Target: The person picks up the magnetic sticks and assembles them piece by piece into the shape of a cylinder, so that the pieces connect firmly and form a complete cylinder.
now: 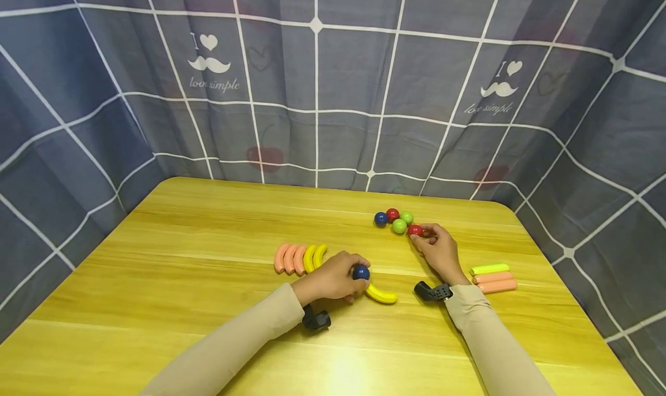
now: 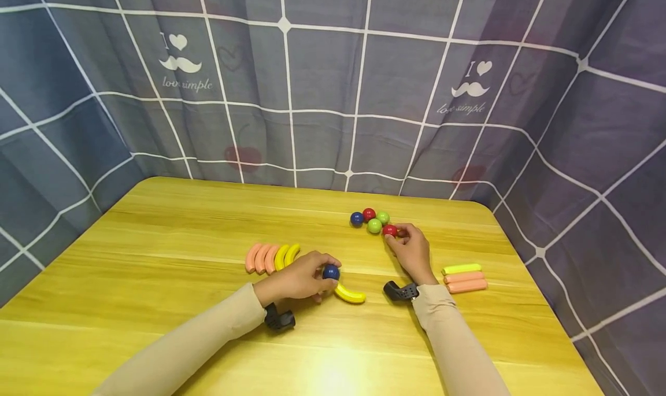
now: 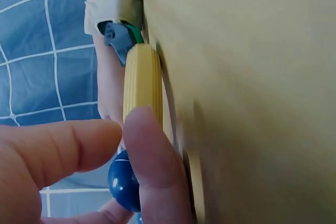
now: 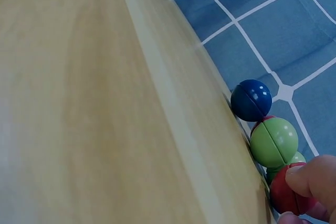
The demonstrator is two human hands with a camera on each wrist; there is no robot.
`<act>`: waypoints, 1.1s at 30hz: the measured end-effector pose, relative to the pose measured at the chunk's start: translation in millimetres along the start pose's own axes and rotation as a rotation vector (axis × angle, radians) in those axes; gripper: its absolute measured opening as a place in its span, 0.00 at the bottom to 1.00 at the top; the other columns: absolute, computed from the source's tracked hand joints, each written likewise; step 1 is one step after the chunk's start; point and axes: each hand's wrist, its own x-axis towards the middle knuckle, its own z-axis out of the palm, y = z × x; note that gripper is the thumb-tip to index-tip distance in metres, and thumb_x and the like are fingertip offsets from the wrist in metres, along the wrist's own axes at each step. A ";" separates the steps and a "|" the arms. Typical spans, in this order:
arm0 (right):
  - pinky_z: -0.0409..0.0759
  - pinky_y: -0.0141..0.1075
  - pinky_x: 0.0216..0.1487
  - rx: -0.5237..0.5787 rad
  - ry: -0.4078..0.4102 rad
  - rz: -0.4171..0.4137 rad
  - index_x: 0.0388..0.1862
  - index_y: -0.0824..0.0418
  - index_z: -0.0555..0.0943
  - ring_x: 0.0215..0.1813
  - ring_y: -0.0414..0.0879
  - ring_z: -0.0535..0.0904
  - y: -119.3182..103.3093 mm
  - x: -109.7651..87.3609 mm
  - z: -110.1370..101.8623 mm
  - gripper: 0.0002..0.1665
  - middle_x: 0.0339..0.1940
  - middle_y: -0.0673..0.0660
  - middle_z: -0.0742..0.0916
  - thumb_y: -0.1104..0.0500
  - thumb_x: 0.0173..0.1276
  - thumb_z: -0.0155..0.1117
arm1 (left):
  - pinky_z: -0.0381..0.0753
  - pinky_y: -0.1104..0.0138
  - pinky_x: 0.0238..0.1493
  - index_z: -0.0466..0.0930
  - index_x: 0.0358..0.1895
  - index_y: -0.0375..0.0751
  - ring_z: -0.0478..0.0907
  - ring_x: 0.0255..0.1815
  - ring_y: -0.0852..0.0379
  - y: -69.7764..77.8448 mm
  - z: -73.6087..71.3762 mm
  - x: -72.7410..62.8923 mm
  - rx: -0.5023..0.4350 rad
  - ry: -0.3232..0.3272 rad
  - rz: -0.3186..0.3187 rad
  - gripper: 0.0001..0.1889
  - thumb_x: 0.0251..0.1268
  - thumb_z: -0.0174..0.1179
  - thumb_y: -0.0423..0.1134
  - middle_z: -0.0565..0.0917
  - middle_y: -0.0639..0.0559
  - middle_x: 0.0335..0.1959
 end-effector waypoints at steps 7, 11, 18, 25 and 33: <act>0.81 0.25 0.34 -0.037 0.004 -0.023 0.63 0.72 0.82 0.34 0.36 0.80 -0.2 -6.0 -2.7 0.22 0.50 0.69 0.86 0.60 0.77 0.73 | 0.82 0.71 0.29 0.75 0.71 0.30 0.81 0.23 0.60 -1.0 0.1 -16.1 0.028 0.011 -0.023 0.22 0.79 0.63 0.31 0.75 0.38 0.54; 0.76 0.23 0.38 -0.060 -0.008 -0.061 0.60 0.72 0.83 0.37 0.39 0.79 -0.5 -12.5 -3.3 0.21 0.45 0.66 0.86 0.62 0.75 0.74 | 0.82 0.70 0.28 0.77 0.68 0.32 0.80 0.23 0.60 -1.7 1.7 -23.3 0.056 0.043 -0.029 0.21 0.79 0.65 0.34 0.77 0.42 0.50; 0.79 0.21 0.43 -0.023 -0.089 -0.147 0.59 0.73 0.84 0.42 0.39 0.81 -2.3 -23.7 -4.9 0.19 0.46 0.66 0.88 0.65 0.73 0.75 | 0.84 0.69 0.28 0.79 0.60 0.31 0.82 0.23 0.60 -3.1 3.8 -28.0 0.024 0.080 -0.007 0.19 0.74 0.71 0.37 0.81 0.46 0.44; 0.80 0.26 0.53 -0.001 -0.199 -0.312 0.61 0.70 0.84 0.50 0.42 0.84 0.4 -29.5 -4.8 0.21 0.49 0.62 0.91 0.66 0.72 0.76 | 0.88 0.68 0.28 0.78 0.53 0.32 0.83 0.25 0.60 -8.0 3.5 -24.0 -0.109 0.076 -0.008 0.18 0.69 0.76 0.34 0.82 0.47 0.41; 0.81 0.27 0.56 0.103 -0.318 -0.378 0.57 0.67 0.87 0.51 0.39 0.86 0.5 -35.4 -3.9 0.17 0.48 0.59 0.92 0.68 0.72 0.76 | 0.86 0.68 0.28 0.78 0.52 0.35 0.81 0.23 0.60 -15.1 7.4 -22.3 -0.133 0.091 0.004 0.19 0.66 0.78 0.35 0.84 0.50 0.35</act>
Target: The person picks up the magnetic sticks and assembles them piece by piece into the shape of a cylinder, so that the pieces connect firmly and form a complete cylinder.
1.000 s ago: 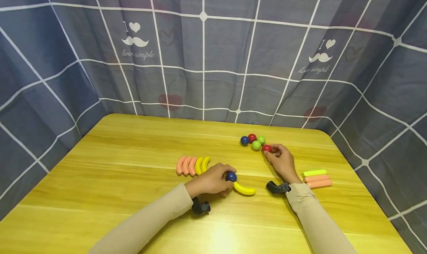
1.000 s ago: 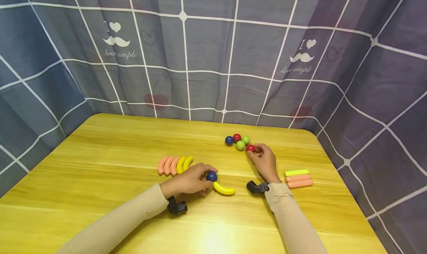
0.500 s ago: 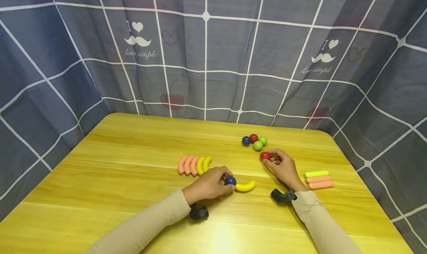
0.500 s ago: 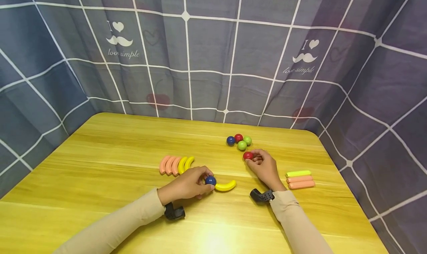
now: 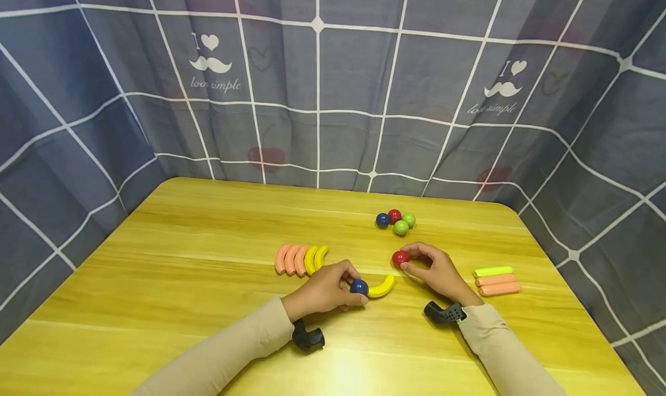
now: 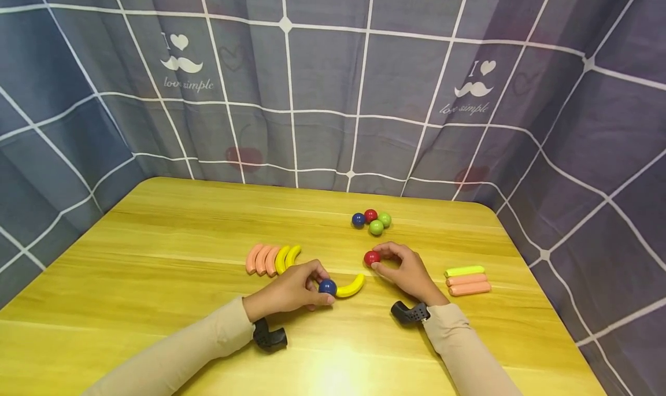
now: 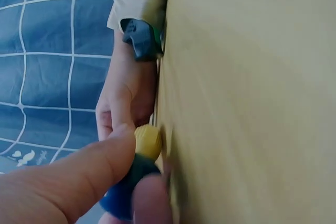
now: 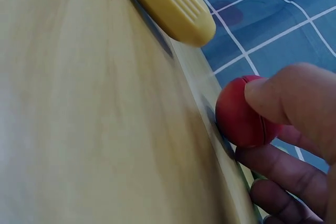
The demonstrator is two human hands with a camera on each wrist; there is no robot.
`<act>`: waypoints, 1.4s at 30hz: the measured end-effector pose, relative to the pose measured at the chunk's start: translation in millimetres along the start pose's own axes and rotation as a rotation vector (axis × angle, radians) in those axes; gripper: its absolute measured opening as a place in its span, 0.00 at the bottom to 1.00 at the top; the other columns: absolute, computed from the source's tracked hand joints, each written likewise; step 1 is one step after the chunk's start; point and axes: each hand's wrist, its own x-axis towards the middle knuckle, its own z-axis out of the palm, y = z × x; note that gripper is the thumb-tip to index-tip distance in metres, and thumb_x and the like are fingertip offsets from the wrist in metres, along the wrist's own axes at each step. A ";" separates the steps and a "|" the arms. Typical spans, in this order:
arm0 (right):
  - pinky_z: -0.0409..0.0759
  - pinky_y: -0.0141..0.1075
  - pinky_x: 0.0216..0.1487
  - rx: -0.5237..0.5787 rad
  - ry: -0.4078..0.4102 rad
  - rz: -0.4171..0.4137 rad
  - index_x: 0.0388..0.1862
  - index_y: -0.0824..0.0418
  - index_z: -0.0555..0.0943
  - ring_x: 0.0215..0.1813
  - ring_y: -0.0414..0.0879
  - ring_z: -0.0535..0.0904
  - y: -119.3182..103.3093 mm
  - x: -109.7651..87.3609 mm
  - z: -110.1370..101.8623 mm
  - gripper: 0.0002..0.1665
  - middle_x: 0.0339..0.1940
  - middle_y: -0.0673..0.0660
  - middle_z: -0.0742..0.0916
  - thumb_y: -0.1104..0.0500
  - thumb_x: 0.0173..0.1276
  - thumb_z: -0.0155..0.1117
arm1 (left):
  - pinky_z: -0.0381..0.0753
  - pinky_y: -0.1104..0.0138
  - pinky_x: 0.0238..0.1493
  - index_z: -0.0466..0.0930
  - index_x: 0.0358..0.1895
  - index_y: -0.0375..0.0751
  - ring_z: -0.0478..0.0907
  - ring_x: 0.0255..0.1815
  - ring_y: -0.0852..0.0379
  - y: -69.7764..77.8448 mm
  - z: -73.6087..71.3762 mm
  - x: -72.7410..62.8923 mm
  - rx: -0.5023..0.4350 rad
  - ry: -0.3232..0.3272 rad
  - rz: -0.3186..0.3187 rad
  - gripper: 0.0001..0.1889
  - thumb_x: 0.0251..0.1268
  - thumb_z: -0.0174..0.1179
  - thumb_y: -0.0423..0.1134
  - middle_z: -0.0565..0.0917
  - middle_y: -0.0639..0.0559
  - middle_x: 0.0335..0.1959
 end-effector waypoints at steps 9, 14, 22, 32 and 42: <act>0.81 0.28 0.55 0.006 -0.049 -0.022 0.58 0.67 0.88 0.52 0.37 0.84 -4.0 -2.9 3.9 0.16 0.52 0.61 0.92 0.68 0.73 0.74 | 0.82 0.70 0.27 0.79 0.52 0.38 0.79 0.22 0.61 -5.0 4.0 -3.9 0.022 0.018 0.005 0.19 0.67 0.79 0.38 0.83 0.52 0.35; 0.80 0.27 0.59 0.008 -0.076 -0.032 0.59 0.67 0.88 0.56 0.36 0.83 -3.2 -3.2 3.5 0.16 0.55 0.62 0.91 0.68 0.74 0.73 | 0.80 0.71 0.26 0.79 0.52 0.39 0.79 0.21 0.61 -7.7 3.8 -3.1 0.030 0.019 0.012 0.19 0.67 0.79 0.39 0.83 0.53 0.33; 0.80 0.28 0.61 0.012 -0.126 -0.063 0.60 0.67 0.88 0.58 0.39 0.84 -1.5 -1.8 1.8 0.17 0.56 0.62 0.91 0.68 0.75 0.72 | 0.79 0.71 0.25 0.79 0.52 0.39 0.79 0.21 0.61 -7.7 3.2 -1.6 0.041 0.029 0.017 0.19 0.68 0.78 0.39 0.83 0.54 0.37; 0.79 0.27 0.62 0.017 -0.129 -0.058 0.60 0.68 0.88 0.57 0.38 0.84 -1.4 -0.7 1.3 0.17 0.55 0.61 0.91 0.68 0.75 0.71 | 0.82 0.70 0.26 0.79 0.56 0.37 0.79 0.22 0.61 -5.4 3.5 -0.5 0.031 0.040 0.014 0.19 0.71 0.76 0.40 0.83 0.51 0.44; 0.79 0.27 0.55 0.065 -0.095 -0.118 0.57 0.70 0.87 0.49 0.40 0.82 -2.0 -1.8 2.7 0.17 0.47 0.59 0.89 0.72 0.70 0.74 | 0.88 0.68 0.35 0.70 0.75 0.28 0.85 0.30 0.59 -5.7 6.5 2.2 -0.122 0.084 0.027 0.25 0.80 0.63 0.29 0.80 0.38 0.52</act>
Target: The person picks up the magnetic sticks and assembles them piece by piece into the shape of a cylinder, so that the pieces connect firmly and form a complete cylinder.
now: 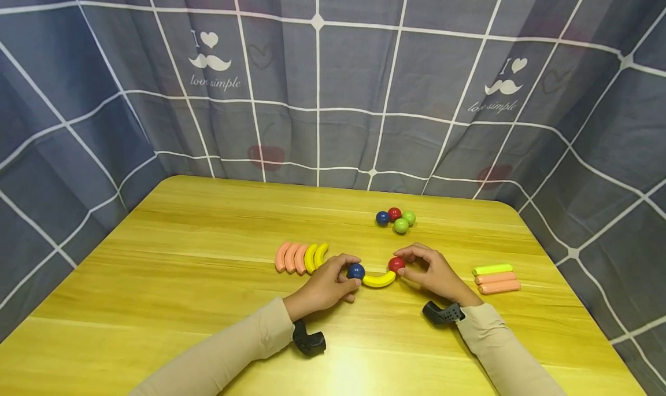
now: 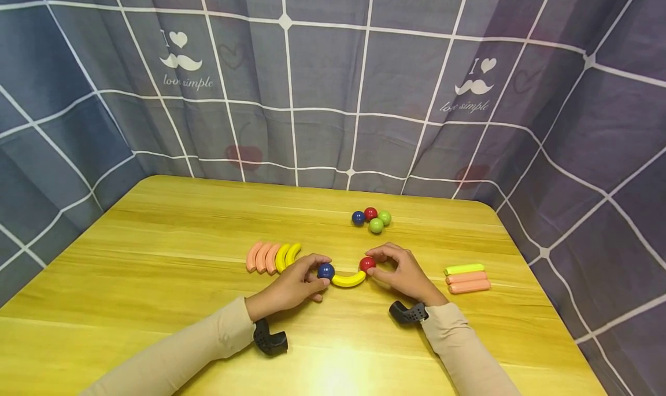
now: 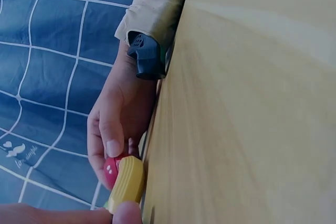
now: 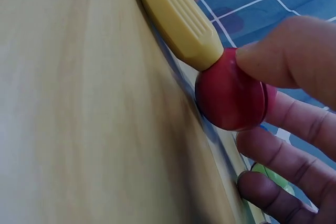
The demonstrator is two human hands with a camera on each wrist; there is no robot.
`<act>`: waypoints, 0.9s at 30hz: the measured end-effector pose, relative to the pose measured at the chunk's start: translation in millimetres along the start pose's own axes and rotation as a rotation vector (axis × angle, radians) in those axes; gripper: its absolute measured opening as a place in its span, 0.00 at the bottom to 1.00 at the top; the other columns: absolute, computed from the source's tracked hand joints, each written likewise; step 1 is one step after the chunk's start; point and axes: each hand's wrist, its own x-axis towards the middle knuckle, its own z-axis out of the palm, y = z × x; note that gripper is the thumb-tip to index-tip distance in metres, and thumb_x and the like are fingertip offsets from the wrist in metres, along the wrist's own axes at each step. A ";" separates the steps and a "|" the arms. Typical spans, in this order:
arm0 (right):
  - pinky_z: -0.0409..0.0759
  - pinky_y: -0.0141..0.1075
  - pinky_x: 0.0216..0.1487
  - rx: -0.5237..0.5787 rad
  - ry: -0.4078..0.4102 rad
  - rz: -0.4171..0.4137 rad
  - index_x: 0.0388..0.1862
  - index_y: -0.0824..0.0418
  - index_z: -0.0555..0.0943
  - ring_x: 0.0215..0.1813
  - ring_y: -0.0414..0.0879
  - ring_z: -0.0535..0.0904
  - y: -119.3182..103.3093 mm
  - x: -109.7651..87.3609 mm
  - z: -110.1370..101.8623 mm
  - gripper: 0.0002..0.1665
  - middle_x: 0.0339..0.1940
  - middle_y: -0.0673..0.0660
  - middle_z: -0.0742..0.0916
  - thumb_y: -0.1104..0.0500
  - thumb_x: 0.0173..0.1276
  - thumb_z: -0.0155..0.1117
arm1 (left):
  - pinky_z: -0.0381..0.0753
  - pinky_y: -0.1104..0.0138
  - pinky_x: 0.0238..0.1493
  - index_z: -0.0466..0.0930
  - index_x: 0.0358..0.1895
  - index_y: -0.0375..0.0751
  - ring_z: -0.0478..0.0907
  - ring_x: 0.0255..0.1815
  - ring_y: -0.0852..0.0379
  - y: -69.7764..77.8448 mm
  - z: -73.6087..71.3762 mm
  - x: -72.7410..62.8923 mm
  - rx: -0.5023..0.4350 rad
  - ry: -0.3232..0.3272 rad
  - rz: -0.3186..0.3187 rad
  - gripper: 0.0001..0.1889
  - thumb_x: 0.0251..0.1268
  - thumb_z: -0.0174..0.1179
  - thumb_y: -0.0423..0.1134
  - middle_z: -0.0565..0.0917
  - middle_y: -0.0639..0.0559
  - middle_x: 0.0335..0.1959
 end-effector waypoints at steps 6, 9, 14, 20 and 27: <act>0.78 0.27 0.56 -0.017 0.003 -0.041 0.59 0.70 0.86 0.49 0.40 0.83 -4.7 0.8 5.5 0.18 0.48 0.60 0.89 0.73 0.70 0.73 | 0.90 0.67 0.41 0.68 0.76 0.27 0.86 0.39 0.56 -2.4 1.3 1.2 -0.052 0.003 0.000 0.26 0.81 0.60 0.27 0.77 0.34 0.63; 0.75 0.26 0.62 -0.026 -0.008 -0.058 0.60 0.69 0.86 0.55 0.40 0.81 -6.6 1.1 8.3 0.20 0.53 0.62 0.88 0.72 0.70 0.74 | 0.90 0.67 0.42 0.69 0.76 0.28 0.86 0.39 0.56 -2.7 1.4 2.3 -0.063 -0.004 -0.010 0.25 0.81 0.59 0.27 0.78 0.35 0.63; 0.71 0.28 0.67 -0.031 -0.048 -0.054 0.54 0.63 0.90 0.65 0.47 0.77 -7.5 0.3 9.9 0.18 0.62 0.67 0.82 0.70 0.65 0.79 | 0.90 0.65 0.38 0.74 0.71 0.29 0.85 0.37 0.57 -1.2 1.7 2.2 -0.049 -0.022 -0.028 0.21 0.80 0.64 0.29 0.81 0.39 0.58; 0.75 0.30 0.65 -0.018 -0.110 -0.062 0.44 0.56 0.94 0.66 0.56 0.76 -5.9 0.7 8.6 0.15 0.68 0.71 0.78 0.70 0.61 0.82 | 0.90 0.64 0.39 0.77 0.66 0.31 0.85 0.40 0.57 1.9 1.0 -0.1 -0.027 -0.051 -0.026 0.20 0.77 0.68 0.32 0.81 0.40 0.57; 0.72 0.28 0.68 -0.016 -0.127 -0.076 0.44 0.56 0.93 0.71 0.54 0.73 -4.6 0.3 7.9 0.15 0.70 0.73 0.77 0.71 0.62 0.80 | 0.85 0.68 0.33 0.76 0.70 0.31 0.83 0.32 0.58 5.8 -3.0 -2.6 0.026 -0.103 -0.009 0.25 0.75 0.70 0.33 0.85 0.40 0.55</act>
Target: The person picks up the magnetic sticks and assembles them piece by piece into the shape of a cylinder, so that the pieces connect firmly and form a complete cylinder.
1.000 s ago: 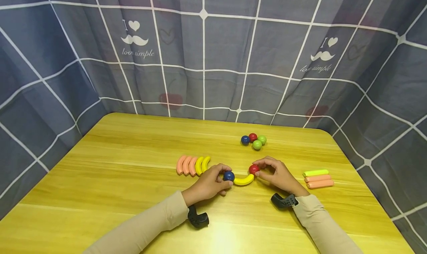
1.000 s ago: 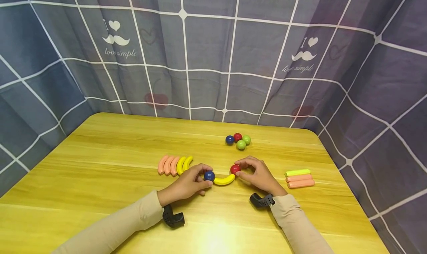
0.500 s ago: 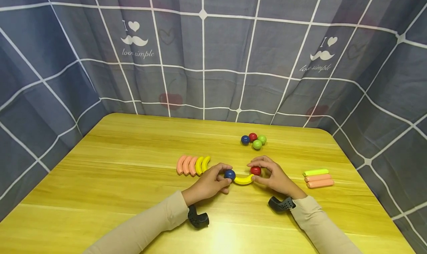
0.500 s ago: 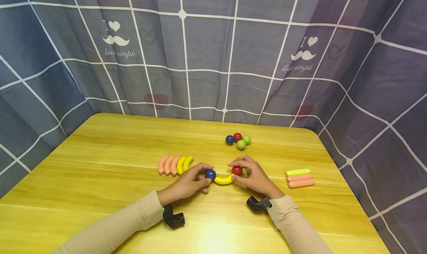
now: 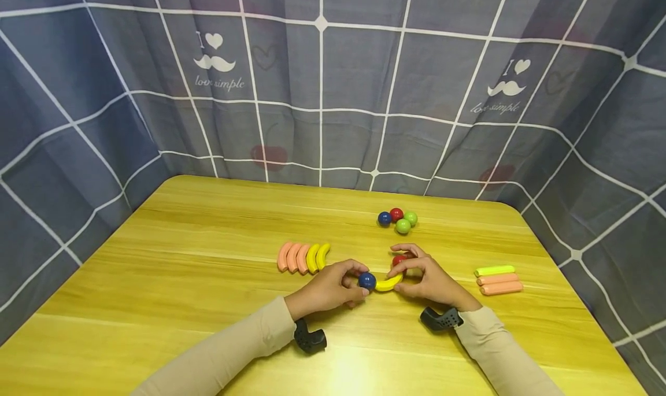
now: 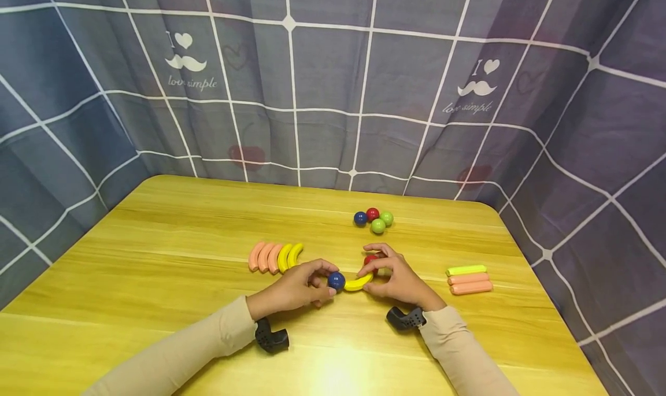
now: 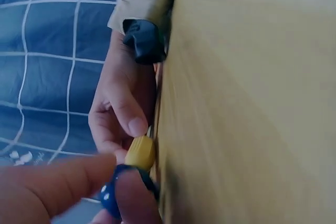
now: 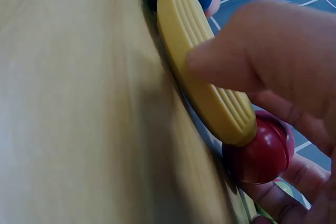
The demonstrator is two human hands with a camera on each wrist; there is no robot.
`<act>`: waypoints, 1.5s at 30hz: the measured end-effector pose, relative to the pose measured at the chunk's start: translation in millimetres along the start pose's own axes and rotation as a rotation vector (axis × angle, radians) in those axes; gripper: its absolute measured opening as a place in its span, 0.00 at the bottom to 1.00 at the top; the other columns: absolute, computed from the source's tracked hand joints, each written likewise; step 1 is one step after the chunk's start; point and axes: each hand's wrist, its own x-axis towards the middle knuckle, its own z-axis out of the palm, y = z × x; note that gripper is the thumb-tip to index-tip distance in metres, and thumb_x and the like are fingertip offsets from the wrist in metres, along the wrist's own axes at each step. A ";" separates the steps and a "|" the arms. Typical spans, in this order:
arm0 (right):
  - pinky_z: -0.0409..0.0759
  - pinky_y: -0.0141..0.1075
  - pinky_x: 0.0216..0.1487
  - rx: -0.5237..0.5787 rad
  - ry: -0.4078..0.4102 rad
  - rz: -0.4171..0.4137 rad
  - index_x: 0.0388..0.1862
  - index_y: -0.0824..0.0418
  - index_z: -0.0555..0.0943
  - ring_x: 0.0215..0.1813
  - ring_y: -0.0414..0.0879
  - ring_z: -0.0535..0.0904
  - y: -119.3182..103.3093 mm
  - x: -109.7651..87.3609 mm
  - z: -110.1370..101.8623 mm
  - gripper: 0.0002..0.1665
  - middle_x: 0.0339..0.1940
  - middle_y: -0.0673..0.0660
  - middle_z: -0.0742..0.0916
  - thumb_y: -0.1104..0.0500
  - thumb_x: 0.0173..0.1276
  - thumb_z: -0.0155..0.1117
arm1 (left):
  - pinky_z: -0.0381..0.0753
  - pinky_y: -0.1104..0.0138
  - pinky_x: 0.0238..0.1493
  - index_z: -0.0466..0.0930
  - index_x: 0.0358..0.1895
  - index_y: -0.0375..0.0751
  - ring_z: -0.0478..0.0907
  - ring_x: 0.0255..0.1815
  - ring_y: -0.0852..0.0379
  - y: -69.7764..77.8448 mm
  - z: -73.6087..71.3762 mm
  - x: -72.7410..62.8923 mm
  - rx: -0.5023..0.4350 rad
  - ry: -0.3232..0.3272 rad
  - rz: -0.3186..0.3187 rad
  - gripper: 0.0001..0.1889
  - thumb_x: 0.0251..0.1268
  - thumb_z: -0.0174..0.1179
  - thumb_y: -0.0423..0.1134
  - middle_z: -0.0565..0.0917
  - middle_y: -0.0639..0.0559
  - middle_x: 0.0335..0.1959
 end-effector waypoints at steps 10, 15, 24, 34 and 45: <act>0.68 0.30 0.70 -0.021 -0.023 0.032 0.45 0.53 0.93 0.71 0.60 0.73 -2.7 3.1 -0.1 0.16 0.70 0.70 0.79 0.67 0.61 0.84 | 0.82 0.66 0.42 0.81 0.69 0.34 0.80 0.41 0.58 16.0 -53.4 -23.5 0.246 0.074 0.115 0.20 0.80 0.66 0.38 0.86 0.42 0.58; 0.69 0.35 0.69 -0.055 -0.018 0.044 0.45 0.53 0.93 0.67 0.55 0.76 -4.3 3.8 -3.0 0.16 0.65 0.66 0.84 0.67 0.60 0.85 | 0.84 0.61 0.44 0.86 0.62 0.33 0.84 0.40 0.49 6.4 -104.5 -28.5 0.272 0.193 0.053 0.14 0.82 0.63 0.37 0.88 0.45 0.49; 0.68 0.35 0.70 -0.045 -0.014 0.076 0.45 0.52 0.93 0.68 0.52 0.76 -3.1 0.1 -4.6 0.17 0.67 0.66 0.83 0.66 0.60 0.85 | 0.84 0.49 0.57 0.78 0.68 0.25 0.82 0.60 0.35 -27.2 -159.4 -27.7 0.353 0.156 -0.056 0.21 0.84 0.59 0.38 0.84 0.31 0.61; 0.69 0.31 0.68 -0.043 -0.006 0.049 0.45 0.53 0.93 0.67 0.51 0.77 -3.0 1.3 -2.6 0.16 0.65 0.67 0.83 0.67 0.60 0.85 | 0.81 0.46 0.64 0.76 0.72 0.24 0.80 0.62 0.36 -31.8 -167.6 -29.4 0.359 0.023 -0.106 0.28 0.76 0.66 0.39 0.82 0.32 0.65; 0.68 0.27 0.69 -0.017 0.003 0.063 0.44 0.53 0.93 0.68 0.51 0.76 -2.1 1.2 -0.3 0.16 0.66 0.67 0.82 0.68 0.60 0.84 | 0.88 0.56 0.56 0.67 0.75 0.21 0.80 0.62 0.35 -28.2 -175.3 -36.4 0.179 0.150 -0.212 0.32 0.69 0.59 0.28 0.74 0.22 0.69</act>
